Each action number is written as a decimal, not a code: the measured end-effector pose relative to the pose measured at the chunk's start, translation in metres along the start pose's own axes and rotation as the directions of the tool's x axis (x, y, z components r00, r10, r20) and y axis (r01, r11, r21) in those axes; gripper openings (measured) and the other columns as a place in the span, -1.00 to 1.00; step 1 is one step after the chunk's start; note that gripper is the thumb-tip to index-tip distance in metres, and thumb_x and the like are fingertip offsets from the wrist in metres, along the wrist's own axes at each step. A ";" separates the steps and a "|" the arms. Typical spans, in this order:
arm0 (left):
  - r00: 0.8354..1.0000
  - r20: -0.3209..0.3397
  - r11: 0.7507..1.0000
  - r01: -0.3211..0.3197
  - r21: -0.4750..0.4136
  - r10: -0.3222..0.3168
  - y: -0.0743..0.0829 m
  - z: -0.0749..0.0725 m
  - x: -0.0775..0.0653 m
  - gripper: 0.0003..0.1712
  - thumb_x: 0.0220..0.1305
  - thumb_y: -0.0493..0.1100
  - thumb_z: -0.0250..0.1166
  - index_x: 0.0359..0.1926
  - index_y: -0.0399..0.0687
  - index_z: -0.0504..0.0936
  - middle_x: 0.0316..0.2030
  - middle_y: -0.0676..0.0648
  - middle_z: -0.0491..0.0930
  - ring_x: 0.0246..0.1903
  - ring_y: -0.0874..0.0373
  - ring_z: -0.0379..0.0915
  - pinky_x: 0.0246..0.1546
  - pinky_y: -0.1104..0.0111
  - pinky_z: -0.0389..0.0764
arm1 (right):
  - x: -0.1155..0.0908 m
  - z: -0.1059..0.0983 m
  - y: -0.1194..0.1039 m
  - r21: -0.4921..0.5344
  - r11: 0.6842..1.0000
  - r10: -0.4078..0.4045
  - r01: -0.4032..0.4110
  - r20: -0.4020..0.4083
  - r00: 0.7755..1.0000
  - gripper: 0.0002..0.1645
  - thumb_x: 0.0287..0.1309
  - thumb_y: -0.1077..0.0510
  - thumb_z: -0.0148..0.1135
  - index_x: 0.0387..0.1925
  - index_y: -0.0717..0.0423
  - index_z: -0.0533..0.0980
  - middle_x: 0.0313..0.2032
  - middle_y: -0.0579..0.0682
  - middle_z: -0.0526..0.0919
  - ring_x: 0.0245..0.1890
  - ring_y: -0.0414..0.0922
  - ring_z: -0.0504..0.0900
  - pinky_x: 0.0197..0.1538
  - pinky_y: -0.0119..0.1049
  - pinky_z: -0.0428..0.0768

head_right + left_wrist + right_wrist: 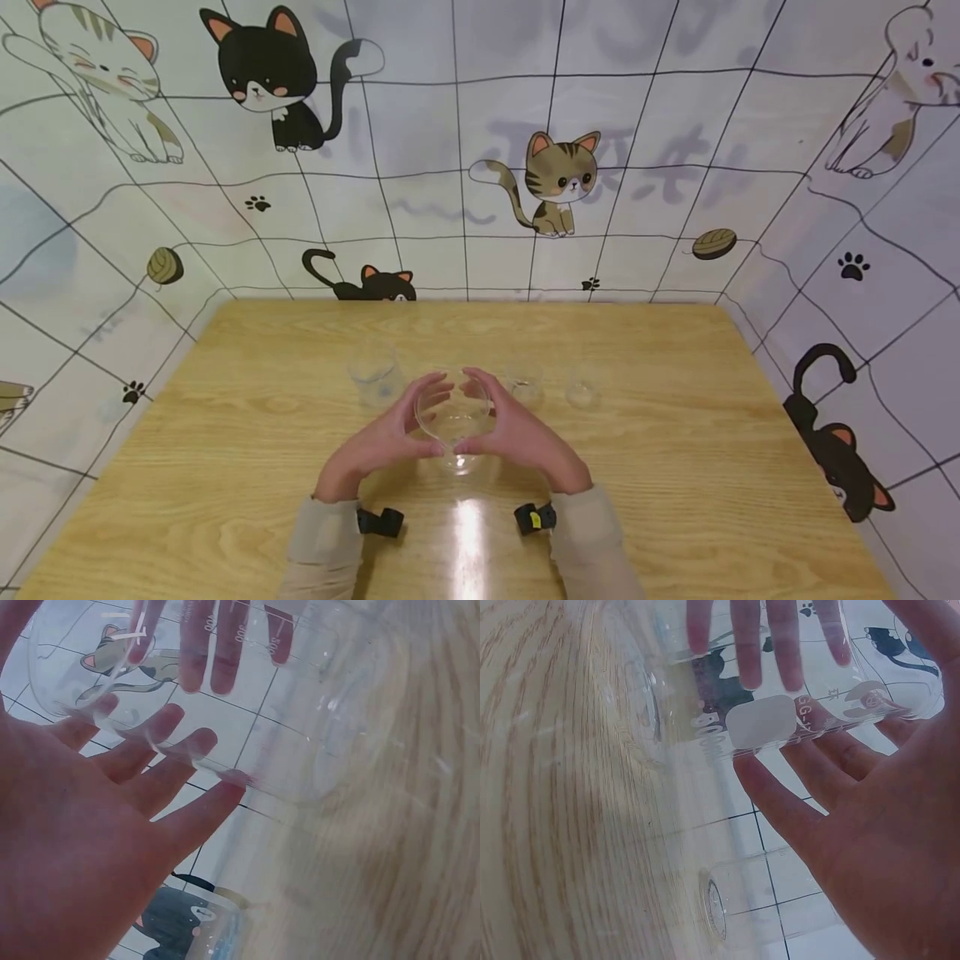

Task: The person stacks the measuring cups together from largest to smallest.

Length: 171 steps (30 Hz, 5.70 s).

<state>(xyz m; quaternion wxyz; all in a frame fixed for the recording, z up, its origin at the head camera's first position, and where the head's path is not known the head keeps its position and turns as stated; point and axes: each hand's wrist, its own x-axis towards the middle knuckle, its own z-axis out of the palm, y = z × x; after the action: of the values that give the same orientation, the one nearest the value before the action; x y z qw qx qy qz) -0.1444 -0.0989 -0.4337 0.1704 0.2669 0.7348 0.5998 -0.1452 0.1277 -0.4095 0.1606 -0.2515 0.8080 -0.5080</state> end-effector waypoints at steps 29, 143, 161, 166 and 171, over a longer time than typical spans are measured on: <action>0.827 -0.544 0.989 -0.094 0.114 0.141 0.049 -0.009 -0.011 -0.60 0.23 -0.14 0.14 0.08 -0.12 0.39 -0.08 -0.13 0.50 -0.06 0.04 0.42 0.00 0.14 0.37 | 0.005 0.003 0.019 0.006 1.000 -0.001 0.001 -0.021 1.000 0.16 -0.22 0.00 0.43 0.30 -0.39 -0.11 0.22 -0.16 0.21 0.23 -0.20 0.16 0.13 0.10 0.19; 0.738 -0.654 0.986 0.129 -0.104 -0.165 -0.023 -0.041 -0.022 -0.13 0.18 0.08 0.16 0.32 0.06 -0.17 0.28 0.02 0.07 0.30 0.11 -0.17 0.21 0.08 0.01 | -0.004 0.000 -0.008 0.034 0.999 -0.005 0.004 0.013 1.000 0.13 -0.13 0.07 0.38 0.35 -0.09 -0.14 0.24 0.10 0.16 0.26 0.02 0.11 0.13 0.15 0.14; 0.736 -0.640 0.975 0.169 -0.144 -0.222 0.003 -0.037 -0.026 -0.23 0.24 0.06 0.09 0.35 0.11 -0.10 0.32 -0.06 -0.02 0.30 -0.01 -0.22 0.17 -0.01 0.04 | 0.006 0.004 0.028 0.031 0.999 -0.014 0.014 -0.023 1.000 0.14 -0.17 0.05 0.41 0.32 -0.37 -0.12 0.22 -0.17 0.19 0.24 -0.17 0.14 0.12 0.11 0.18; 0.730 -0.640 0.970 0.185 -0.156 -0.241 -0.006 -0.041 -0.026 -0.27 0.22 0.08 0.11 0.33 0.28 -0.03 0.31 -0.02 0.01 0.29 0.04 -0.15 0.14 -0.04 0.08 | 0.006 0.004 0.027 0.020 1.000 -0.008 0.008 -0.023 1.000 0.14 -0.17 0.04 0.41 0.32 -0.39 -0.12 0.22 -0.16 0.20 0.23 -0.17 0.15 0.11 0.10 0.20; 0.724 -0.641 0.967 0.198 -0.159 -0.253 -0.020 -0.044 -0.024 -0.29 0.20 0.13 0.11 0.30 0.41 -0.01 0.30 0.06 0.03 0.27 0.11 -0.11 0.13 -0.02 0.11 | 0.003 0.002 0.015 0.013 1.000 0.004 -0.004 -0.017 1.000 0.14 -0.16 0.01 0.40 0.33 -0.31 -0.13 0.23 -0.05 0.19 0.24 -0.11 0.15 0.13 0.11 0.18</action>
<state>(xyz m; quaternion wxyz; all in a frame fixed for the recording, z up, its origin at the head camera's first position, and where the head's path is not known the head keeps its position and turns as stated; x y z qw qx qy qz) -0.1537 -0.1511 -0.4448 -0.0162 -0.0588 0.7502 0.6584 -0.1498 0.1296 -0.4239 0.1565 -0.2445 0.8065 -0.5150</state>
